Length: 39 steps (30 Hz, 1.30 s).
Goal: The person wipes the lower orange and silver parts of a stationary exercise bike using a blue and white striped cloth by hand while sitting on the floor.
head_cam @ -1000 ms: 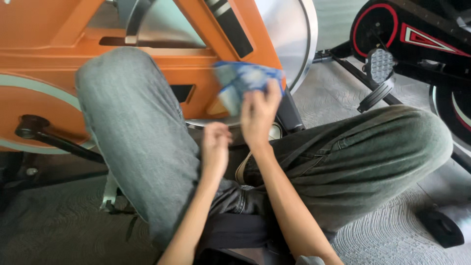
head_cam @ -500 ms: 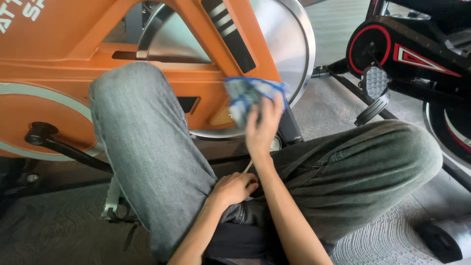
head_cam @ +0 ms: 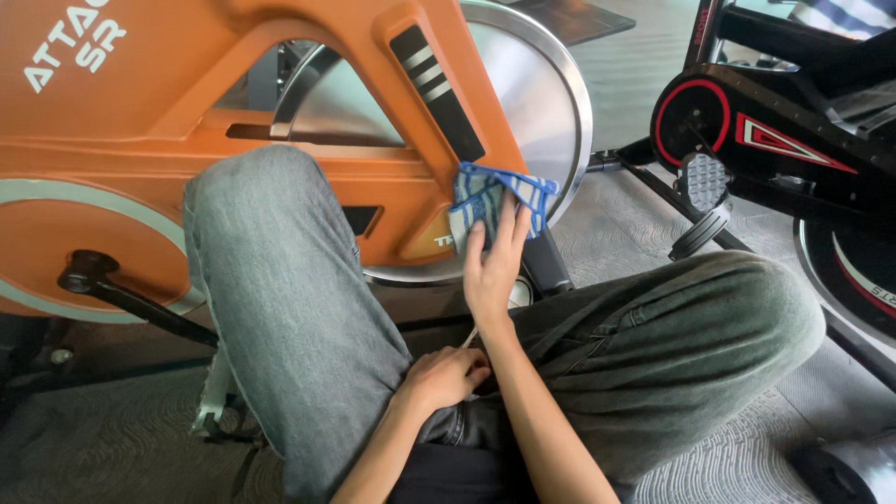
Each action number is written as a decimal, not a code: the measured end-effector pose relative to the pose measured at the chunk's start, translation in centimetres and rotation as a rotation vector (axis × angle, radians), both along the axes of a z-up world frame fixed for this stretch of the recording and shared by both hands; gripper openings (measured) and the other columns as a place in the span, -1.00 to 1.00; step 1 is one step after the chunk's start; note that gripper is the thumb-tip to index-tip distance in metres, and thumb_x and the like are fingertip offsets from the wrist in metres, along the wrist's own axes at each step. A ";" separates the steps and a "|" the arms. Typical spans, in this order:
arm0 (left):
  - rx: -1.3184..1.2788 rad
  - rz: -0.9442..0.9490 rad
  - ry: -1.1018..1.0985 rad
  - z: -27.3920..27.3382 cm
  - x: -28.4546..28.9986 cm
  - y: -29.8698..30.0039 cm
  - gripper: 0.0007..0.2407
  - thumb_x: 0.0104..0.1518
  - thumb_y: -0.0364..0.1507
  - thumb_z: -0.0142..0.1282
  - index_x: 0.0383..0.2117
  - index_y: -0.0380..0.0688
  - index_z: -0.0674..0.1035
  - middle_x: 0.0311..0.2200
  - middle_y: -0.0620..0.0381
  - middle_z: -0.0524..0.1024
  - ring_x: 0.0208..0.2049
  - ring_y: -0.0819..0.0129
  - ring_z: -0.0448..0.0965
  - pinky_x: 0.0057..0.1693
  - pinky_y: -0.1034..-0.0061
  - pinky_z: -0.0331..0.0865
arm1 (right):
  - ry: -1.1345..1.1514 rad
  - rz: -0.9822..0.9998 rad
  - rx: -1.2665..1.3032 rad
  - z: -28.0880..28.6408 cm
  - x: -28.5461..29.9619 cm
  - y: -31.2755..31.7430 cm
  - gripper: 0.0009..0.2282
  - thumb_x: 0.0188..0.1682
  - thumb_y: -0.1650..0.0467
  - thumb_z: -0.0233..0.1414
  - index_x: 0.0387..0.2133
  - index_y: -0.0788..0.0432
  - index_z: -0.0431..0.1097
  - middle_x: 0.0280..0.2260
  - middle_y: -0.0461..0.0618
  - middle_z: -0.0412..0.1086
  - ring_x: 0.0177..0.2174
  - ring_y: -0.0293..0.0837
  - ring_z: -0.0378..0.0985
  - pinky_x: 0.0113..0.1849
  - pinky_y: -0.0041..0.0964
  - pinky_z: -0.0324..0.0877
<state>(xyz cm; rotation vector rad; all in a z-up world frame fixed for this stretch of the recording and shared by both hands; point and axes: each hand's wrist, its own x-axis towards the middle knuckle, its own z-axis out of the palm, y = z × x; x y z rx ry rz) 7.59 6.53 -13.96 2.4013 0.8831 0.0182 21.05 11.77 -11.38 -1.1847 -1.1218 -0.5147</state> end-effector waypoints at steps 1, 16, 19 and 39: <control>-0.003 0.000 0.000 -0.5 0.1 0.4 -0.69 0.28 -0.22 -0.11 -0.08 -0.08 0.62 -0.13 -0.12 0.63 0.01 -0.16 0.58 0.10 -0.01 0.43 | 0.000 0.000 -0.003 -1.1 -0.3 0.7 -0.54 0.13 0.43 -0.10 0.32 0.22 0.06 0.34 0.30 -0.07 0.33 0.26 -0.03 0.30 0.14 -0.06; -0.017 0.019 0.016 -0.2 0.4 0.5 -0.72 0.24 -0.27 -0.08 -0.15 -0.13 0.64 -0.17 -0.10 0.65 -0.04 -0.14 0.62 0.06 0.05 0.46 | 0.032 -0.087 -0.073 -2.6 0.1 1.8 -0.46 0.19 0.32 -0.10 0.38 0.33 -0.09 0.32 0.60 -0.17 0.31 0.45 -0.14 0.29 0.23 -0.17; 0.005 0.062 0.046 -4.7 1.5 2.7 -0.72 0.20 -0.27 -0.06 -0.25 -0.18 0.66 -0.20 -0.11 0.65 -0.07 -0.13 0.63 0.03 0.03 0.47 | -0.044 -0.133 -0.172 -2.8 -1.8 2.2 -0.45 0.15 0.30 -0.06 0.30 0.44 0.00 0.27 0.60 -0.03 0.29 0.46 -0.05 0.29 0.23 -0.19; 0.027 0.112 0.065 -6.2 1.7 3.3 -0.72 0.19 -0.23 -0.03 -0.26 -0.09 0.68 -0.21 -0.07 0.65 -0.07 -0.10 0.64 0.04 0.04 0.48 | -0.582 -0.059 -0.212 -4.8 -2.8 4.3 -0.51 -0.02 0.36 0.10 0.20 0.19 0.21 0.12 0.27 0.29 0.16 0.21 0.30 0.16 0.17 0.05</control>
